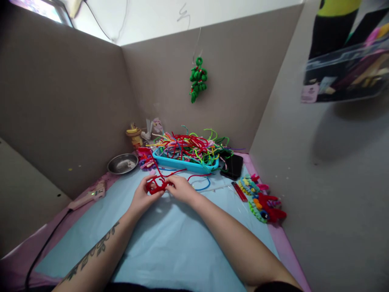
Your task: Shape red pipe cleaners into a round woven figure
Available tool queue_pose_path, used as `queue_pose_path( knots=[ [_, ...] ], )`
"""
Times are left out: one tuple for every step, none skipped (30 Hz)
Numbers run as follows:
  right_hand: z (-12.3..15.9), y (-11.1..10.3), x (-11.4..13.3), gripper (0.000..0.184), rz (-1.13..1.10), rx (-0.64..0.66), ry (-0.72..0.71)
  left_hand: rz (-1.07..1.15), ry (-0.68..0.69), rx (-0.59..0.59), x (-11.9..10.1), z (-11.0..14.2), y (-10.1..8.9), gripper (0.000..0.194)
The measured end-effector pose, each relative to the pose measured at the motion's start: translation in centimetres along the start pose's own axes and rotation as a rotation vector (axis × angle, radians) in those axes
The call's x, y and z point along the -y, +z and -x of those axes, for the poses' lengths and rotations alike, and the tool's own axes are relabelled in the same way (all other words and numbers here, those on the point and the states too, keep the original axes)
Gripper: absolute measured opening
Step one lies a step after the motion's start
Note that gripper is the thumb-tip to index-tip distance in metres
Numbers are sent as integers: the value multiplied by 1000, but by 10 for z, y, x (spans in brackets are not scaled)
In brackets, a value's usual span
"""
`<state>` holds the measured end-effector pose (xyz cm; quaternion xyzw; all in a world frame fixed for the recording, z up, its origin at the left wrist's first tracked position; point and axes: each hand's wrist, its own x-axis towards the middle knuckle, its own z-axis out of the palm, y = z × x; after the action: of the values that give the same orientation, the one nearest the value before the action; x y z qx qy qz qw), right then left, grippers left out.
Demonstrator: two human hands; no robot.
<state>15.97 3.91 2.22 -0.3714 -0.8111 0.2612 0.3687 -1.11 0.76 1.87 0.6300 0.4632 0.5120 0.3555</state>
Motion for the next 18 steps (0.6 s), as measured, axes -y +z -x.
queue_pose_path(
  knots=[
    [0, 0, 0, 16, 1, -9, -31, 98, -57, 23, 1, -1, -1, 62],
    [1, 0, 1, 17, -1, -15, -55, 190, -109, 42, 1, -2, -2, 65],
    [1, 0, 1, 16, -3, -18, -74, 269, -152, 58, 2, -3, -4, 67],
    [1, 0, 1, 15, -4, -22, -89, 333, -187, 73, 2, -4, -5, 67],
    [2, 0, 1, 14, -4, -26, -104, 386, -214, 92, 2, -4, -6, 66],
    [2, 0, 2, 14, -2, -31, -118, 433, -238, 112, 2, -4, -8, 64],
    [3, 0, 2, 14, 1, -34, -133, 478, -258, 133, 3, -4, -9, 62],
    [3, -1, 3, 14, 6, -37, -147, 520, -275, 154, 3, -4, -10, 61],
    [4, -2, 4, 14, 14, -39, -161, 558, -294, 173, 3, -4, -11, 59],
    [5, -2, 5, 15, 23, -39, -172, 589, -312, 191, 4, -4, -11, 58],
    [5, -3, 7, 15, 32, -36, -180, 613, -328, 206, 5, -3, -11, 56],
    [6, -4, 8, 15, 41, -33, -186, 631, -342, 220, 5, -3, -12, 56],
    [7, -4, 8, 14, 47, -29, -191, 645, -352, 233, 6, -3, -12, 55],
    [7, -4, 8, 14, 50, -28, -196, 659, -360, 245, 6, -3, -12, 54],
    [7, -4, 8, 14, 50, -32, -201, 672, -365, 256, 7, -3, -12, 54],
    [7, -3, 8, 14, 45, -44, -208, 684, -369, 265, 7, -3, -12, 54],
    [7, -2, 7, 13, 35, -65, -214, 695, -373, 273, 7, -3, -12, 54],
    [6, -1, 6, 12, 19, -88, -218, 704, -378, 280, 6, -3, -13, 54]
  ],
)
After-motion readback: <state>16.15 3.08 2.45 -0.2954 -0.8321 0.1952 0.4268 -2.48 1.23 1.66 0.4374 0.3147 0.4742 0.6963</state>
